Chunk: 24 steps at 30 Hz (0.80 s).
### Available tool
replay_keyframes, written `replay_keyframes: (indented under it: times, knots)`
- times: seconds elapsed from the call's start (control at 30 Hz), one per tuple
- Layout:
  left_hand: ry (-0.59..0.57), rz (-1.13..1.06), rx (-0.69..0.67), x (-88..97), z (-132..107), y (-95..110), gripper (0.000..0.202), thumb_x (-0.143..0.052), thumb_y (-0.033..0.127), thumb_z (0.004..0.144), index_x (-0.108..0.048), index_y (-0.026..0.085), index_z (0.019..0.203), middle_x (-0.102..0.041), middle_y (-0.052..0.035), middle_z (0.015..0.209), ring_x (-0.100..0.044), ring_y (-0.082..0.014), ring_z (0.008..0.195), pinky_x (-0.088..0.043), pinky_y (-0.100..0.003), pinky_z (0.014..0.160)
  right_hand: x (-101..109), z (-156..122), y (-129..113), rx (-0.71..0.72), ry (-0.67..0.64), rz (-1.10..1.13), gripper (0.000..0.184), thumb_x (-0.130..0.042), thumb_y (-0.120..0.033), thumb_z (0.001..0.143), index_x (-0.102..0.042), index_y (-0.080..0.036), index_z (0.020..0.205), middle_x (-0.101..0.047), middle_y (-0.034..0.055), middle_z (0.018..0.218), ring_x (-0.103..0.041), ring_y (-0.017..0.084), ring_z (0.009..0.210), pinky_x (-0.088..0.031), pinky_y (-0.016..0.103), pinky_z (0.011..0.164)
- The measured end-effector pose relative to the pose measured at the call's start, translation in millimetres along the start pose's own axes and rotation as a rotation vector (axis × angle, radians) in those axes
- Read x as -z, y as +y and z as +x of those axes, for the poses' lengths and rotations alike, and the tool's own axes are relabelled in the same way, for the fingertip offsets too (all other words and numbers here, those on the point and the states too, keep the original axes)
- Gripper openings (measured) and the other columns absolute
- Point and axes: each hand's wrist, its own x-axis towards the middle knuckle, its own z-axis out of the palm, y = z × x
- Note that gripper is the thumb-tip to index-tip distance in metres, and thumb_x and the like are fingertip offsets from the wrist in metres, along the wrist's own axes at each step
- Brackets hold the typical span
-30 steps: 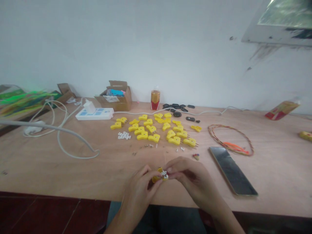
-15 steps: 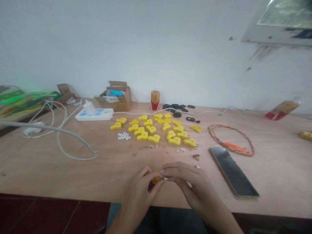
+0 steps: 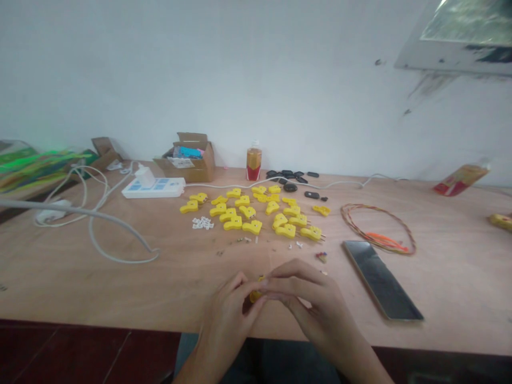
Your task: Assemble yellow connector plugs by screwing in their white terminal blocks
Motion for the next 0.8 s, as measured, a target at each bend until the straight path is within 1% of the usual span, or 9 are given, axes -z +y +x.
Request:
replay_keyframes:
  times: [0.13, 0.23, 0.33, 0.4, 0.47, 0.53, 0.67, 0.73, 0.8]
  knots:
    - [0.039, 0.005, -0.004, -2.4, -0.8, -0.7, 0.011, -0.075, 0.016, 0.092, -0.081, 0.025, 0.092, -0.068, 0.0, 0.081, -0.065, -0.0184, 0.068, -0.048, -0.027, 0.062, 7.5, 1.7, -4.5, -0.059, -0.141, 0.045, 0.051, -0.05, -0.001, 0.102, -0.064, -0.033, 0.14, -0.078, 0.0027, 0.125, -0.073, 0.014, 0.118, -0.058, 0.027, 0.106]
    - [0.055, 0.012, -0.012, -2.4, -0.5, -0.2, 0.011, -0.076, 0.015, 0.091, -0.081, 0.025, 0.092, -0.067, 0.0003, 0.079, -0.066, -0.0195, 0.07, -0.048, -0.028, 0.064, 11.7, 1.6, -9.8, -0.057, -0.216, 0.033, 0.057, -0.046, -0.001, 0.103, -0.059, -0.034, 0.147, -0.073, 0.0049, 0.137, -0.068, 0.017, 0.131, -0.055, 0.033, 0.113]
    - [0.029, 0.002, -0.004, -0.3, 0.8, 1.6, 0.014, -0.075, 0.012, 0.09, -0.081, 0.025, 0.093, -0.068, -0.0002, 0.081, -0.067, -0.0201, 0.073, -0.048, -0.028, 0.065, 9.6, -0.1, -8.6, -0.057, -0.126, -0.035, 0.043, -0.057, -0.011, 0.104, -0.067, -0.034, 0.139, -0.07, 0.0081, 0.134, -0.071, 0.02, 0.123, -0.062, 0.032, 0.102]
    - [0.006, 0.005, 0.015, 1.1, 1.6, 2.5, 0.016, -0.074, 0.012, 0.09, -0.081, 0.025, 0.094, -0.068, -0.0006, 0.081, -0.068, -0.0203, 0.073, -0.047, -0.028, 0.062, 6.8, -1.3, -4.8, -0.04, -0.042, -0.062, 0.034, -0.066, -0.016, 0.101, -0.074, -0.034, 0.129, -0.07, 0.0064, 0.117, -0.076, 0.018, 0.102, -0.066, 0.025, 0.082]
    - [-0.009, 0.006, 0.036, 1.5, 1.9, 2.7, 0.014, -0.073, 0.014, 0.091, -0.081, 0.025, 0.093, -0.068, -0.0009, 0.081, -0.067, -0.02, 0.071, -0.047, -0.028, 0.061, 5.2, -1.7, -1.6, -0.018, -0.003, -0.053, 0.033, -0.067, -0.014, 0.101, -0.076, -0.035, 0.125, -0.07, 0.0034, 0.103, -0.075, 0.015, 0.087, -0.063, 0.021, 0.07]
    - [-0.024, -0.01, 0.044, 0.8, 1.6, 2.1, 0.012, -0.072, 0.017, 0.093, -0.081, 0.025, 0.093, -0.068, -0.0013, 0.083, -0.067, -0.0197, 0.072, -0.047, -0.028, 0.062, 5.8, -1.3, -1.1, -0.022, -0.011, -0.025, 0.039, -0.065, -0.01, 0.101, -0.073, -0.035, 0.13, -0.074, 0.0024, 0.102, -0.075, 0.015, 0.089, -0.063, 0.022, 0.075]
    - [-0.013, -0.02, 0.036, -1.5, 0.9, 0.8, 0.011, -0.072, 0.02, 0.094, -0.081, 0.026, 0.095, -0.068, -0.001, 0.083, -0.067, -0.0195, 0.073, -0.048, -0.028, 0.065, 11.1, 1.0, -7.2, -0.076, -0.097, 0.012, 0.046, -0.056, -0.003, 0.103, -0.068, -0.033, 0.136, -0.079, 0.0025, 0.116, -0.074, 0.014, 0.106, -0.06, 0.023, 0.095]
    - [0.002, 0.003, 0.031, -1.0, 1.2, 1.5, 0.012, -0.072, 0.019, 0.093, -0.081, 0.025, 0.092, -0.067, -0.0004, 0.08, -0.066, -0.0192, 0.071, -0.048, -0.028, 0.064, 12.8, 1.6, -9.3, -0.08, -0.144, 0.003, 0.045, -0.055, -0.003, 0.103, -0.068, -0.032, 0.136, -0.078, 0.0027, 0.117, -0.074, 0.014, 0.109, -0.059, 0.024, 0.097]
    - [0.0, 0.02, 0.04, 1.0, 1.8, 3.3, 0.011, -0.073, 0.019, 0.092, -0.081, 0.025, 0.09, -0.066, -0.0001, 0.079, -0.066, -0.0191, 0.069, -0.047, -0.028, 0.063, 11.5, 1.2, -8.3, -0.054, -0.14, -0.019, 0.041, -0.06, -0.007, 0.103, -0.068, -0.032, 0.135, -0.078, 0.003, 0.112, -0.075, 0.014, 0.103, -0.06, 0.024, 0.092]
